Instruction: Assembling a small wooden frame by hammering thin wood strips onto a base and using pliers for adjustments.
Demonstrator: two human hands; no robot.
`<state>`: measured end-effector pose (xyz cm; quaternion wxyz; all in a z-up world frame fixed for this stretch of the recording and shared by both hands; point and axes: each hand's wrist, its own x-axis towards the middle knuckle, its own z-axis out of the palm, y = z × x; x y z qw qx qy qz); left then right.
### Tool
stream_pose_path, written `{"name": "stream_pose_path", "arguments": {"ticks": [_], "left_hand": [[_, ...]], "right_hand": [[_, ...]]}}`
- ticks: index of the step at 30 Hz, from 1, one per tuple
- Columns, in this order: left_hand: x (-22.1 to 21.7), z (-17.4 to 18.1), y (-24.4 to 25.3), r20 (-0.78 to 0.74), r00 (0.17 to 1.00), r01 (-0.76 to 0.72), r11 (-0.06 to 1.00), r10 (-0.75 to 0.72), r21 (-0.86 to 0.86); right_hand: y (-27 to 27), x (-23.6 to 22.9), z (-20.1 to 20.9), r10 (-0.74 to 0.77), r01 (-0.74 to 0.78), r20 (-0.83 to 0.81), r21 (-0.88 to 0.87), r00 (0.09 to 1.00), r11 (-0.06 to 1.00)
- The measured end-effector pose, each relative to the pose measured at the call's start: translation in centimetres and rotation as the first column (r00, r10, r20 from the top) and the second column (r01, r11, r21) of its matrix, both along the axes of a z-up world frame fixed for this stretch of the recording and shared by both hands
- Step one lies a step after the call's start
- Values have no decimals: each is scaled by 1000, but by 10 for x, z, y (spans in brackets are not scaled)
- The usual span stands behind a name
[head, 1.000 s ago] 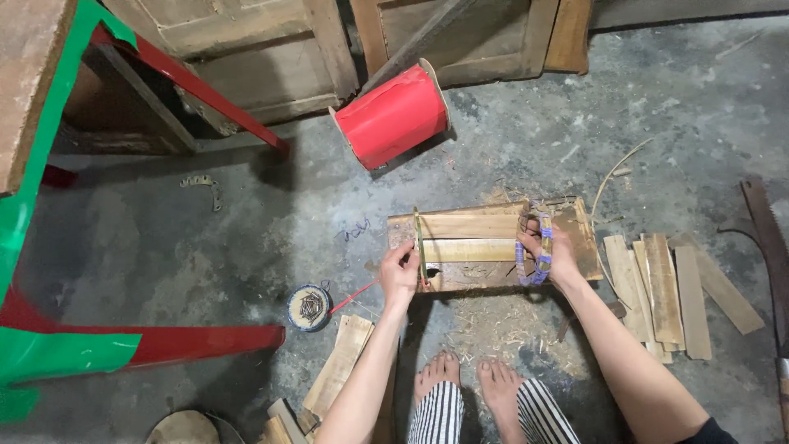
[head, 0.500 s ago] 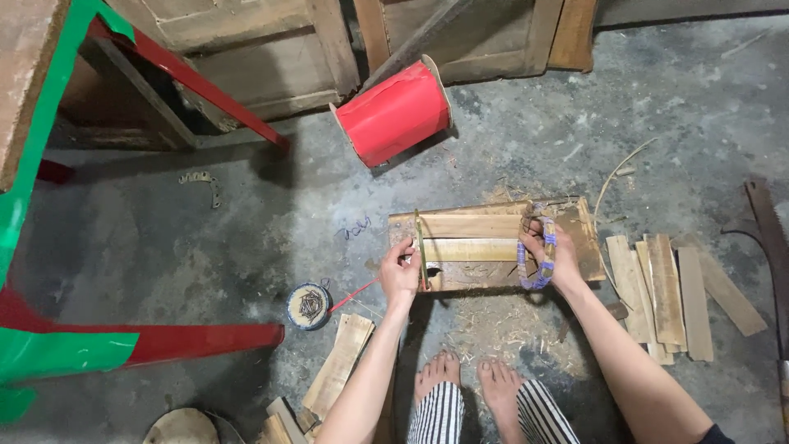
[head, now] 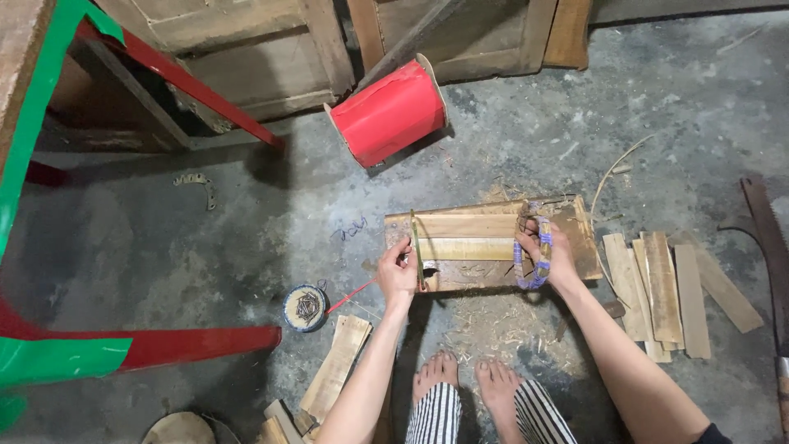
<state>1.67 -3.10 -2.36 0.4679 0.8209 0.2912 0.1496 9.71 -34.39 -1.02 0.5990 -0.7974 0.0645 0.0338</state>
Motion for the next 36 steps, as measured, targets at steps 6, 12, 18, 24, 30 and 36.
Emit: {"name": "stream_pose_path", "arguments": {"ticks": [6, 12, 18, 24, 30, 36], "left_hand": [[-1, 3, 1, 1, 998, 57, 994, -57, 93], [-3, -2, 4, 5, 996, 90, 990, -91, 113], [-5, 1, 4, -1, 996, 91, 991, -91, 102], [-2, -2, 5, -33, 996, 91, 991, -88, 96], [0, -14, 9, -62, 994, 98, 991, -92, 92], [2, -25, 13, -38, 994, 110, 990, -107, 90]], "right_hand": [[-1, -6, 10, -26, 40, -79, 184, 997, 982], [-15, -30, 6, -6, 16, -95, 104, 995, 994], [7, -47, 29, -232, 232, -140, -23, 962, 973], [13, -46, -10, -185, 174, -31, -216, 982, 961], [20, -44, -3, -83, 86, 21, -279, 996, 956], [15, -46, 5, -84, 72, -31, -271, 996, 960]]}}
